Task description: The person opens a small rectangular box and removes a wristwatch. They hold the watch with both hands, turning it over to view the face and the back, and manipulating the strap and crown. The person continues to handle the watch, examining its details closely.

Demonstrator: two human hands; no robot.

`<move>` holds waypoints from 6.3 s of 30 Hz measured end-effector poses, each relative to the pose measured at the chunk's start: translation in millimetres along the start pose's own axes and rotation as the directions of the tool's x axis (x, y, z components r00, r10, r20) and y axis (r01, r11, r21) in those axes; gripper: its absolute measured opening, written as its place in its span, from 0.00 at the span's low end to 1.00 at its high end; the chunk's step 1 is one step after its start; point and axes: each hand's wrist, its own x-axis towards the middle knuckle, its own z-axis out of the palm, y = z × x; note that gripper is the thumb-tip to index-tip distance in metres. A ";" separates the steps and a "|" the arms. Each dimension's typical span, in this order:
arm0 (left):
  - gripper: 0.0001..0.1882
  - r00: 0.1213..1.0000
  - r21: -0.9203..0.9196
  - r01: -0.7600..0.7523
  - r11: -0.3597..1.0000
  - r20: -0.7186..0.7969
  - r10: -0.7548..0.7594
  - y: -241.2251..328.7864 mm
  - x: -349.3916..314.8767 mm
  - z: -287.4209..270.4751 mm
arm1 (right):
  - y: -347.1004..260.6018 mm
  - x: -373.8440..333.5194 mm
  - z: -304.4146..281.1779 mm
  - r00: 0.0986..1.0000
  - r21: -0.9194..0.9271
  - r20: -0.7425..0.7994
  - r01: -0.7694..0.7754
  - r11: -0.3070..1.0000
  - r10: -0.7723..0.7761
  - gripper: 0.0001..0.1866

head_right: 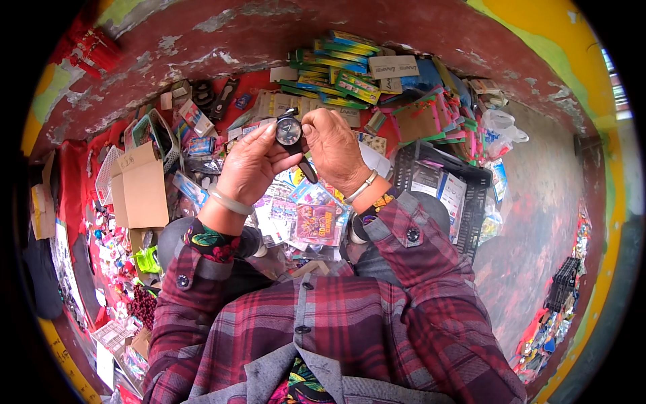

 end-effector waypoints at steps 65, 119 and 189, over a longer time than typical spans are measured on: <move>0.16 0.995 -0.046 0.085 0.995 0.048 -0.083 2.2 0.0 -3.2 | 5.0 1.5 -3.9 1.000 0.131 -0.007 -0.023 0.991 0.024 0.11; 0.15 0.986 -0.046 0.155 0.987 0.066 -0.152 -0.3 6.1 4.1 | 1.2 0.7 -32.7 0.971 -0.114 0.098 0.228 0.967 -0.217 0.04; 0.16 0.988 0.002 0.155 0.988 -0.006 -0.155 0.9 1.4 -13.0 | 4.7 0.3 -30.0 0.943 -0.207 0.202 0.306 0.929 -0.265 0.06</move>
